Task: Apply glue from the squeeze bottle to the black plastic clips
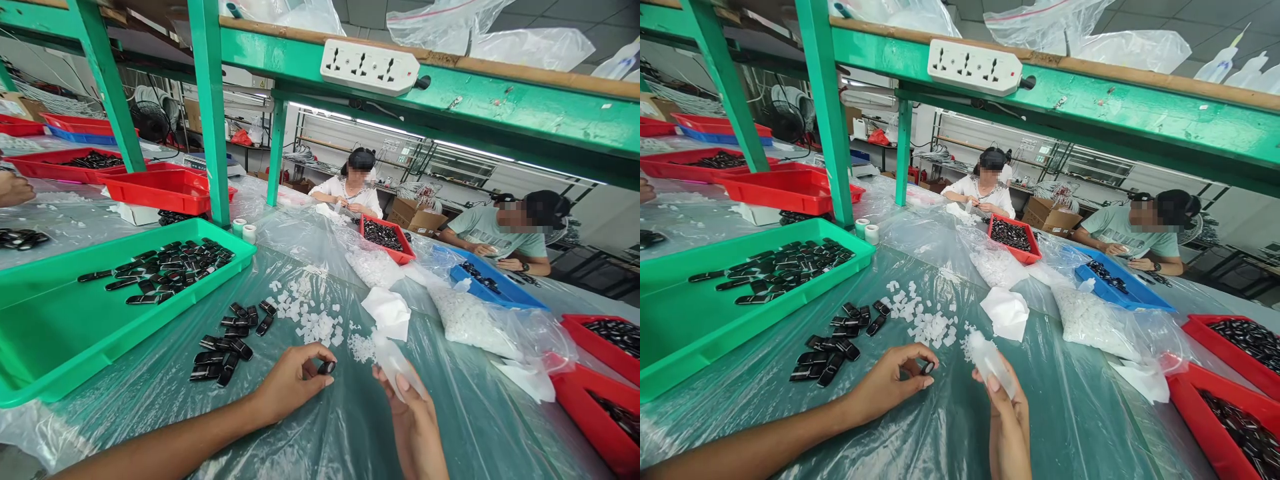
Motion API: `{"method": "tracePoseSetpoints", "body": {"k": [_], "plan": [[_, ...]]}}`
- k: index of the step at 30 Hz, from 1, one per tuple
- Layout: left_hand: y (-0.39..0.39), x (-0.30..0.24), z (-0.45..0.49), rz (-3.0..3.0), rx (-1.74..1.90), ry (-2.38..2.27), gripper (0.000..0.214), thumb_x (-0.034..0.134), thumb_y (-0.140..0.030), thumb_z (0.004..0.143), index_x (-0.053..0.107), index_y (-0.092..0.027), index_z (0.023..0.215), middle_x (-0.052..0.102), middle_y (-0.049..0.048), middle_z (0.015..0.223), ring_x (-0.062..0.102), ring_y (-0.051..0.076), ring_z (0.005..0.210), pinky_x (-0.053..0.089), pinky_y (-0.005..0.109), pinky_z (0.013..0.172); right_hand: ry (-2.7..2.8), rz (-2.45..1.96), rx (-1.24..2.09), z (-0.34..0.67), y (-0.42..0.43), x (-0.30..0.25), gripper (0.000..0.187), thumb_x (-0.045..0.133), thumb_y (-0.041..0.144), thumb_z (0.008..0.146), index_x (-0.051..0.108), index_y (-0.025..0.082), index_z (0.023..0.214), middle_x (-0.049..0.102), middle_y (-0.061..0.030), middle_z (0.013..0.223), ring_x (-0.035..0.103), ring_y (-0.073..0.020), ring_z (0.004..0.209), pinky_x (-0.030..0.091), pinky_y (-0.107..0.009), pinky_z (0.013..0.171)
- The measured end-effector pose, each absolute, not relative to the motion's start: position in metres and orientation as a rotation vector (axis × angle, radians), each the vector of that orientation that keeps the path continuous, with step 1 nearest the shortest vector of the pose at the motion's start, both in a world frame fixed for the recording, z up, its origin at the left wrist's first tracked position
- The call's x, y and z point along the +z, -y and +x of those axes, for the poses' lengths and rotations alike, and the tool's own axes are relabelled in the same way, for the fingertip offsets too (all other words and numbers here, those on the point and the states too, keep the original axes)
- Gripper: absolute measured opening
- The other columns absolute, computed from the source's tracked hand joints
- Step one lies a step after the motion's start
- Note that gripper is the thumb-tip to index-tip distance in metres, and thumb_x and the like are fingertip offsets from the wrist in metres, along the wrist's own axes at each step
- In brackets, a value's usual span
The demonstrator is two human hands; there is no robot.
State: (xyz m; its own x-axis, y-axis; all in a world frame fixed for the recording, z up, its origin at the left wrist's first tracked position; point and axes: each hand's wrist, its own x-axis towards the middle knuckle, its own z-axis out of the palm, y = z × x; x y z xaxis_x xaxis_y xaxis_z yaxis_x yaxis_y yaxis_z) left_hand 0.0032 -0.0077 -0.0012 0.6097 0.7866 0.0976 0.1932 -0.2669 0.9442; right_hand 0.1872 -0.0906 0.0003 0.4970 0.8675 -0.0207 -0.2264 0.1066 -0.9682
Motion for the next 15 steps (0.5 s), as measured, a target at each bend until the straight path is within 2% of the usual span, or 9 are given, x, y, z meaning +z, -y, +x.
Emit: {"method": "tracePoseSetpoints", "body": {"k": [2,4,10,15], "plan": [[0.008,0.001,0.003,1.76,0.686,-0.791,0.019,0.059,-0.024,0.077,0.062,-0.019,0.095,0.064,0.0026,0.094,0.059,0.014,0.071,0.045,0.023,0.066,0.675,-1.271,0.885,0.195,0.09,0.001,0.048,0.064,0.043,0.074,0.052,0.024,0.116,0.066,-0.0029,0.103,0.054,-0.0207,0.107,0.041,-0.028,0.089],[0.009,0.002,0.003,1.748,0.673,-0.779,0.019,0.059,-0.023,0.077,0.062,-0.019,0.095,0.064,0.0026,0.094,0.059,0.014,0.072,0.045,0.024,0.068,0.676,-1.349,0.829,0.202,0.088,0.003,0.056,0.067,0.043,0.071,0.047,0.026,0.121,0.064,-0.0024,0.11,0.05,-0.0215,0.113,0.04,-0.028,0.089],[0.009,0.0,0.003,1.757,0.701,-0.745,0.018,0.059,-0.024,0.078,0.062,-0.02,0.095,0.063,0.002,0.094,0.059,0.015,0.075,0.044,0.023,0.069,0.681,-1.463,0.66,0.219,0.083,0.007,0.066,0.071,0.043,0.065,0.046,0.025,0.123,0.068,-0.0035,0.102,0.055,-0.0223,0.105,0.041,-0.03,0.088],[0.01,0.0,0.003,1.773,0.773,-0.823,0.016,0.062,-0.026,0.076,0.061,-0.02,0.091,0.063,0.001,0.086,0.058,0.014,0.069,0.04,0.019,0.055,0.812,-1.392,0.857,0.212,0.086,0.006,0.049,0.068,0.044,0.067,0.058,0.021,0.109,0.069,-0.0043,0.093,0.06,-0.0226,0.092,0.044,-0.028,0.081]]}}
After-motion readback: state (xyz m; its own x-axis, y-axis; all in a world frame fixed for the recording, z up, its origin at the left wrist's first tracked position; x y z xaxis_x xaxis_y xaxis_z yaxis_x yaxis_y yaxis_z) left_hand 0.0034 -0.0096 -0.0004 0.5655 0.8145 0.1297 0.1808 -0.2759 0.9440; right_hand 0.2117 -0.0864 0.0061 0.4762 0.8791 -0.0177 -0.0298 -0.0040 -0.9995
